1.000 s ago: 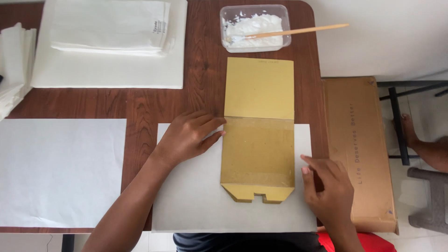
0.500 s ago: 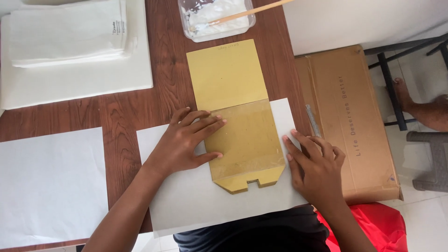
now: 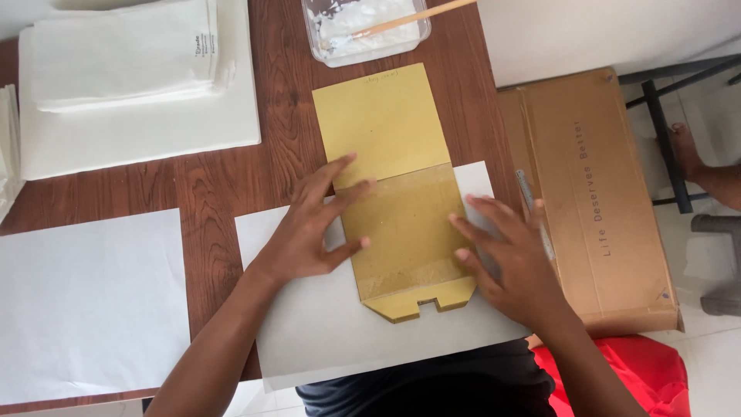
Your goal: The person aligns a white sheet of paper onto a yellow cardboard template on a wooden table. They smooth the paper down with their hands, then use a wooden stick to apply a white adhesive from a plastic container onto the paper's edge. Finally, they fold the paper over the edge of the cardboard and press it down to secure it.
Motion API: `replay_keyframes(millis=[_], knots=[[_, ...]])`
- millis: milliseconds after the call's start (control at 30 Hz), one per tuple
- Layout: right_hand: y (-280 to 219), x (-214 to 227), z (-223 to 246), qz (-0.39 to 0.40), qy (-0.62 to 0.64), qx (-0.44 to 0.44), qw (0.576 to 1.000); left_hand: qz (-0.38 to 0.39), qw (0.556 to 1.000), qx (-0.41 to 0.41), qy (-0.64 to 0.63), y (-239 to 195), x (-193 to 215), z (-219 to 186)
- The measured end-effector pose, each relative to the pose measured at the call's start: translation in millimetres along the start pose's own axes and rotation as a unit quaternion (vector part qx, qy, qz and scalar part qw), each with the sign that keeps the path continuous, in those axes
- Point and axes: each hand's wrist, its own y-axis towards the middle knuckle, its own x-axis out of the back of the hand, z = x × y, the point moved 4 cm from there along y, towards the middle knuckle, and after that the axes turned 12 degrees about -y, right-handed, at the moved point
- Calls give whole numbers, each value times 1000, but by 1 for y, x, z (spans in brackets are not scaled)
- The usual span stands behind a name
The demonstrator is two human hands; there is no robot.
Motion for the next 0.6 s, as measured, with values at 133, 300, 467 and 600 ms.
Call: replay_keyframes(millis=[133,300,467,600], knots=[[2,-10,7,87,-14,16,996,-58,994,40,-79,3,6,11],[2,-12,4,90,-7,4,996,-56,995,49,-68,6,6,13],[3,-12,3,89,19,-11,996,-47,995,69,-50,6,4,13],[2,-14,0,81,24,-7,996,-45,996,71,-35,5,3,11]])
